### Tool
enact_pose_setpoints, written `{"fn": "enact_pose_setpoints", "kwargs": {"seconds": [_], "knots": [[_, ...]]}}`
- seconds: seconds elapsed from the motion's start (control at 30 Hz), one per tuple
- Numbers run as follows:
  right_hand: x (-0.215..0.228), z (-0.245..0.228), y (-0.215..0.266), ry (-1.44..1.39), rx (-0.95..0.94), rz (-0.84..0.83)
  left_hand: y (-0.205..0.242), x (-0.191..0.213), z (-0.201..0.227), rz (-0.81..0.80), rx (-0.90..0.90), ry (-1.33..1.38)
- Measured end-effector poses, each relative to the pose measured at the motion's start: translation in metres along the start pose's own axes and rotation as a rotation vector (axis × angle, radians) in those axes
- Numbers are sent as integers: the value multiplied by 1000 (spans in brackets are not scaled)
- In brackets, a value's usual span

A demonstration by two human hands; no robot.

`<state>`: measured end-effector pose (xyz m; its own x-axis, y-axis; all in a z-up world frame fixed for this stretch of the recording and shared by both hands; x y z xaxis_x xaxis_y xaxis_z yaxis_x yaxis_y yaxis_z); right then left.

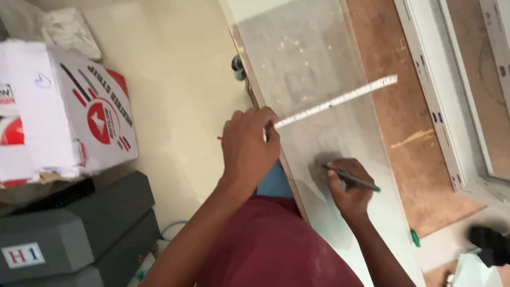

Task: Measuring and marking a long transparent plastic panel using a tape measure and a pen.

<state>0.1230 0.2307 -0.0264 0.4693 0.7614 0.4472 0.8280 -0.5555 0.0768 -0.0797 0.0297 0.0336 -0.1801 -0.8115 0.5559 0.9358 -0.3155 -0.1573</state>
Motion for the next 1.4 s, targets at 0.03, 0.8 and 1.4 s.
{"fn": "enact_pose_setpoints", "kwargs": {"seconds": [0.03, 0.8, 1.4], "knots": [[-3, -5, -2, -6, -3, 7, -10, 5, -3, -6, -6, -4], [-78, -92, -104, -113, 100, 129, -209, -5, -124, 9, 165, -103], [-132, -105, -315, -40, 163, 77, -237, 0, -121, -95, 10, -147]]}}
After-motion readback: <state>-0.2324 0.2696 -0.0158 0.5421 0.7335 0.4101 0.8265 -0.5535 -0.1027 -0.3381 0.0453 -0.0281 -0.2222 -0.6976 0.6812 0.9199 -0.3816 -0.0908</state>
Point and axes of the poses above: each hand's wrist, its own y-axis away from the middle knuckle, its own x-axis out of the back of the hand, z = x × y, the point moved 8 cm from there along -y, towards the middle knuckle, and after that the axes turned 4 degrees about z, right-handed, at the moved point
